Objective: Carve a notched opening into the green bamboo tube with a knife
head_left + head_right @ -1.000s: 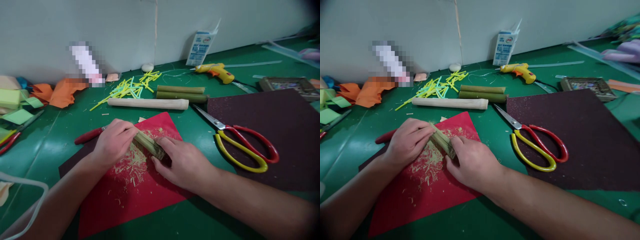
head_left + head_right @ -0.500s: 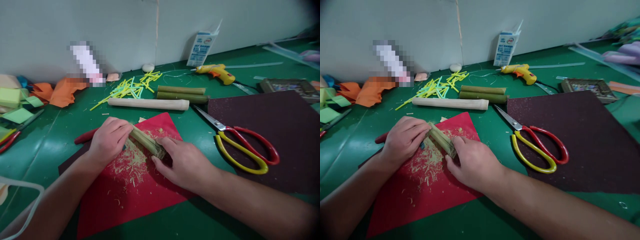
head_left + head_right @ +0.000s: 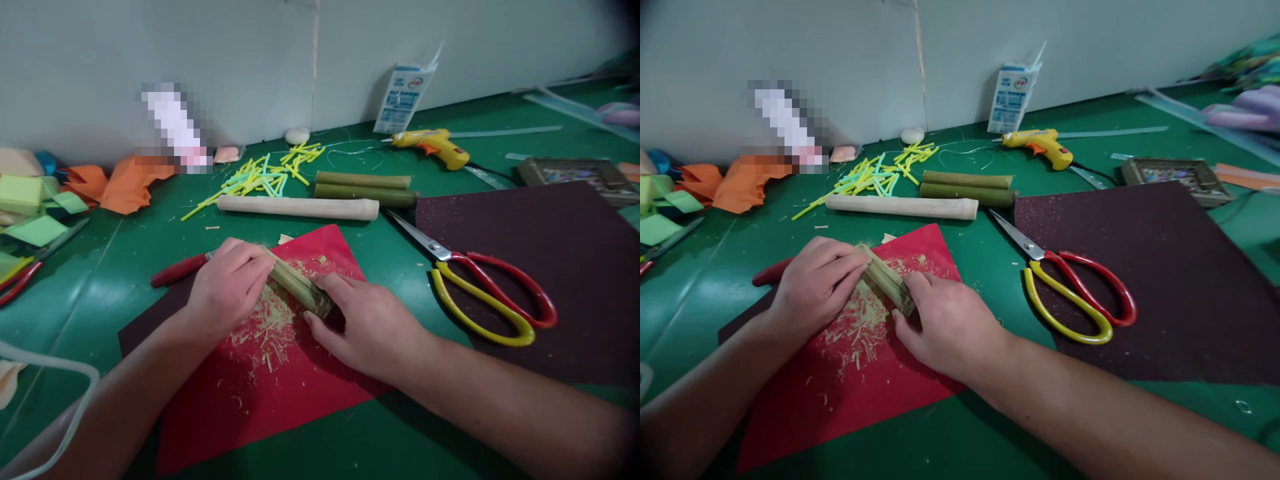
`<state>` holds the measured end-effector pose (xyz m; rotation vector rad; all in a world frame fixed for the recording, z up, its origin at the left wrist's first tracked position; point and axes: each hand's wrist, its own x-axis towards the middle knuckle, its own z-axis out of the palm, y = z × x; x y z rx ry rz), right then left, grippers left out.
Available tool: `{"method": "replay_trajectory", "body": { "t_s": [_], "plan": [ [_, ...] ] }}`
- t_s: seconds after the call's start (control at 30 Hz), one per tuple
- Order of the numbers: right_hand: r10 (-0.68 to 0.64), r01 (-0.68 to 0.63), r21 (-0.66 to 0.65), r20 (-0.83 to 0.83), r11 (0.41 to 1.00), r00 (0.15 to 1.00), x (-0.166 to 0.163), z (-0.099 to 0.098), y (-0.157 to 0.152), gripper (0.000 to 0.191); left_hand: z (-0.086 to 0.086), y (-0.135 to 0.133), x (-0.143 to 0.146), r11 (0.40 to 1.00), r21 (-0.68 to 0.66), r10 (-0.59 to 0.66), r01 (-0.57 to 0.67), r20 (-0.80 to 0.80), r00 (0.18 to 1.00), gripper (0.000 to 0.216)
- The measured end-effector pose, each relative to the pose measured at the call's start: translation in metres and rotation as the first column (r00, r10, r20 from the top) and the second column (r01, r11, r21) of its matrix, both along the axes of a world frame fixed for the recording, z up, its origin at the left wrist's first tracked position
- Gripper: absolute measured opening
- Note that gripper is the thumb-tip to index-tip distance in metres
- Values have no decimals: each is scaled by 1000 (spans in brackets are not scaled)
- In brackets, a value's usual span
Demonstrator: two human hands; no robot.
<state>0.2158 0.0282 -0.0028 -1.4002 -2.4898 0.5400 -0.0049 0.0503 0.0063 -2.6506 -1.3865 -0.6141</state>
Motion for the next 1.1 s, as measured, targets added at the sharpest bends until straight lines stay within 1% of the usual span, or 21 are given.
{"method": "replay_trajectory", "body": {
  "t_s": [0.07,0.13,0.2,0.27,0.33,0.4,0.57,0.63,0.73,0.83,0.9,0.97,1.1],
  "plan": [
    [-12,12,-6,-9,1000,1000,0,0,1,29,1,-3,2,999,-36,7,-4,66,998,17],
    [-24,24,-9,-19,1000,1000,0,1,1,31,2,-5,5,994,-87,80,-63,207,975,17],
    [-22,22,-10,-22,1000,1000,0,1,2,32,2,-7,8,971,-187,212,-151,366,906,18],
    [-10,10,-21,-15,1000,1000,0,1,2,32,2,-8,11,920,-344,341,-185,473,812,20],
    [-4,3,-30,-9,1000,1000,0,1,2,31,1,-8,12,869,-475,409,-140,528,744,20],
    [-8,8,-33,-8,999,1000,1,0,1,30,1,-7,13,834,-547,430,-68,569,701,18],
    [-10,10,-29,-18,1000,1000,2,-1,1,29,2,-6,15,752,-656,512,63,641,573,22],
    [-6,6,-29,-17,1000,1000,3,-2,1,28,3,-7,16,719,-690,549,88,640,537,22],
    [-3,3,-21,-22,1000,1000,3,-2,1,27,6,-8,17,689,-716,587,111,641,494,24],
    [-2,1,-22,-11,1000,1000,2,-1,2,25,5,-8,17,682,-720,587,131,645,489,27],
    [-4,4,-23,-5,1000,1000,1,-1,2,25,4,-8,17,697,-706,564,127,649,511,29],
    [-6,6,-24,-3,1000,1000,1,-1,2,26,2,-8,16,726,-680,528,99,645,552,28],
    [-5,5,-34,-4,999,1000,1,-1,2,31,0,-9,15,785,-619,453,4,579,678,23]
  ]
}}
